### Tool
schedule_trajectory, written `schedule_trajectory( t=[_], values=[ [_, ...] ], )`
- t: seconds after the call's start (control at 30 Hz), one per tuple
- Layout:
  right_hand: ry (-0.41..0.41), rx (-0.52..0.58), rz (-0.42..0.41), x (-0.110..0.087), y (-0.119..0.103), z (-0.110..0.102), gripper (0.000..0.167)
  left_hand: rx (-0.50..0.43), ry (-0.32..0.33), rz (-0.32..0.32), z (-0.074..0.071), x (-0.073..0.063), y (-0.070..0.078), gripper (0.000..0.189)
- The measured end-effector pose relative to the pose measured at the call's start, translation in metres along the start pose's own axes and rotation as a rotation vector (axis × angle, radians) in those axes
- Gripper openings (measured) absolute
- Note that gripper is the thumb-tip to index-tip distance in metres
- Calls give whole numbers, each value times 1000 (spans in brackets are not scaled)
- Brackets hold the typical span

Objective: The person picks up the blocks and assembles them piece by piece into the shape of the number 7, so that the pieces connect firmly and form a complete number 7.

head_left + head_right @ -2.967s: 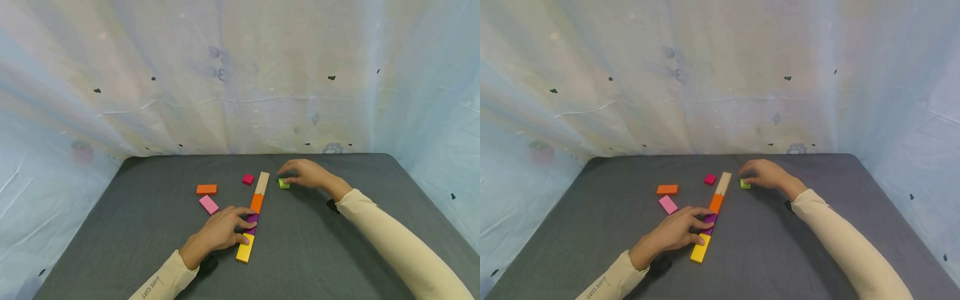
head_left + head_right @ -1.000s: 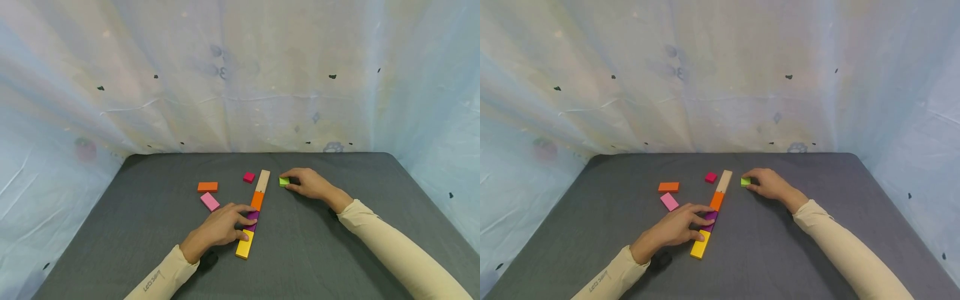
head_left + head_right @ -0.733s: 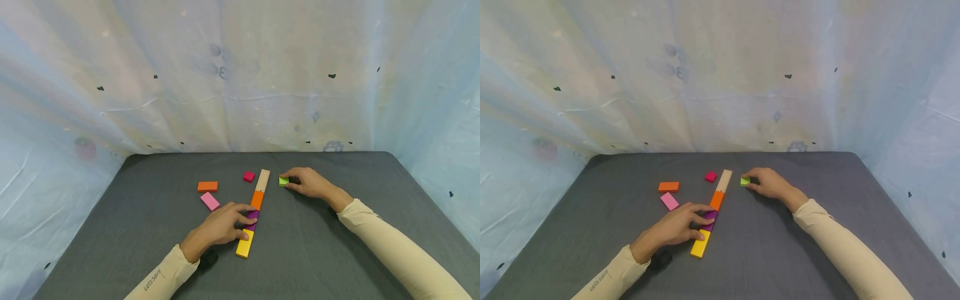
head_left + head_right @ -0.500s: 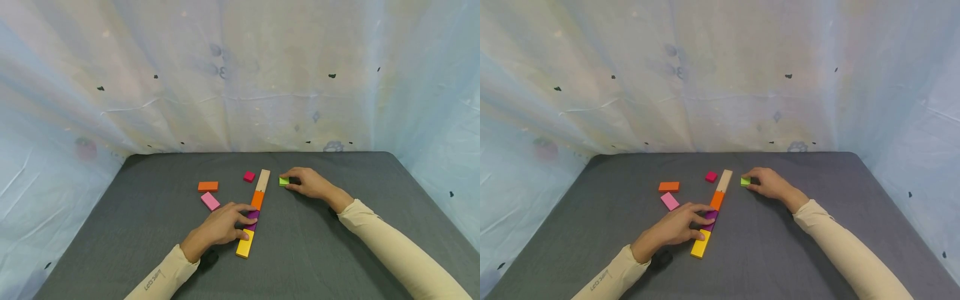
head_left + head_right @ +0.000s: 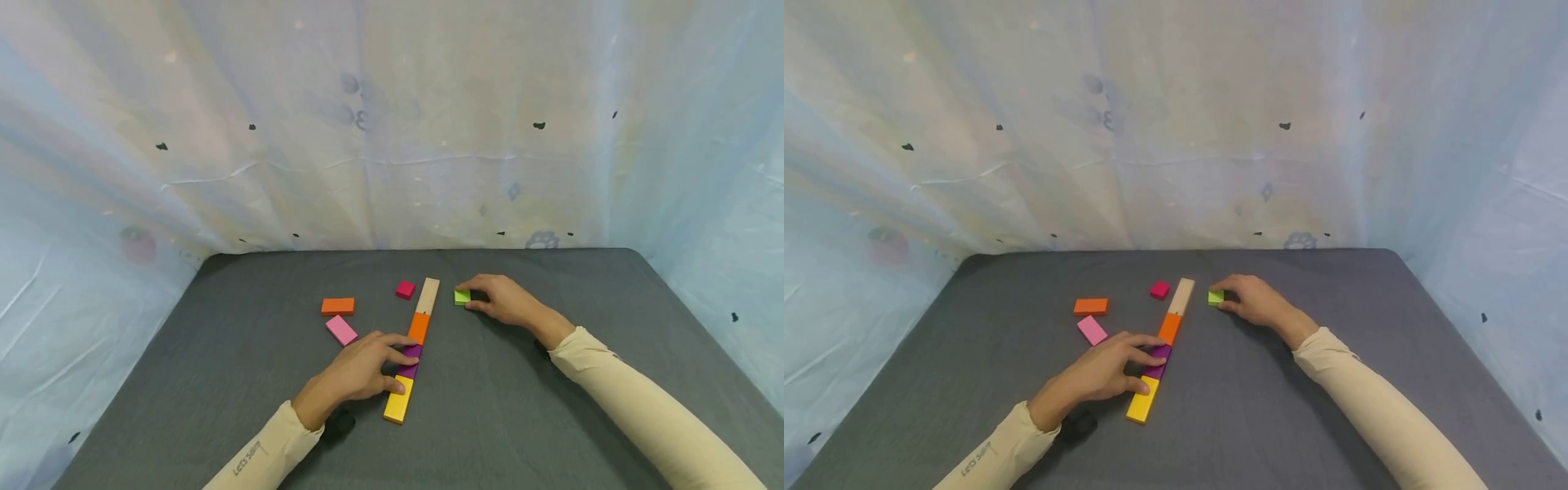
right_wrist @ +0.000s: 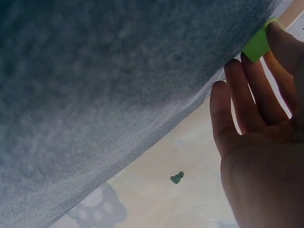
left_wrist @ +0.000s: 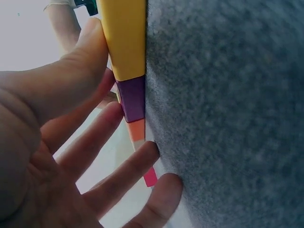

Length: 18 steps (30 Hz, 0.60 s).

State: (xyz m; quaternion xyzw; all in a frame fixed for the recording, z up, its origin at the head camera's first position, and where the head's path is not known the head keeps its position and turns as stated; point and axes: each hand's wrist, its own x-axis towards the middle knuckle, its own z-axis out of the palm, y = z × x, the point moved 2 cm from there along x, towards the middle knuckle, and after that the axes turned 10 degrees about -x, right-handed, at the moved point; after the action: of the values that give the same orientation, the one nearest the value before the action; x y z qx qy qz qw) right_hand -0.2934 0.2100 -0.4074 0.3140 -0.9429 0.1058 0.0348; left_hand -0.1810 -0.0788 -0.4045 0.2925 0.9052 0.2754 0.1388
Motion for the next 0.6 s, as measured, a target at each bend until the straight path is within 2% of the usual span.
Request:
schedule_trajectory(
  t=[0.23, 0.4, 0.6],
  values=[
    [-13, -1, 11, 0, -2, 0, 38, 21, -1, 15, 0, 1, -1, 54],
    [-11, -3, 13, 0, -4, -1, 38, 4, 15, 2, -2, 1, -1, 63],
    [-8, -11, 12, -1, -3, -1, 38, 13, 10, -2, -2, 2, 0, 63]
  ],
)
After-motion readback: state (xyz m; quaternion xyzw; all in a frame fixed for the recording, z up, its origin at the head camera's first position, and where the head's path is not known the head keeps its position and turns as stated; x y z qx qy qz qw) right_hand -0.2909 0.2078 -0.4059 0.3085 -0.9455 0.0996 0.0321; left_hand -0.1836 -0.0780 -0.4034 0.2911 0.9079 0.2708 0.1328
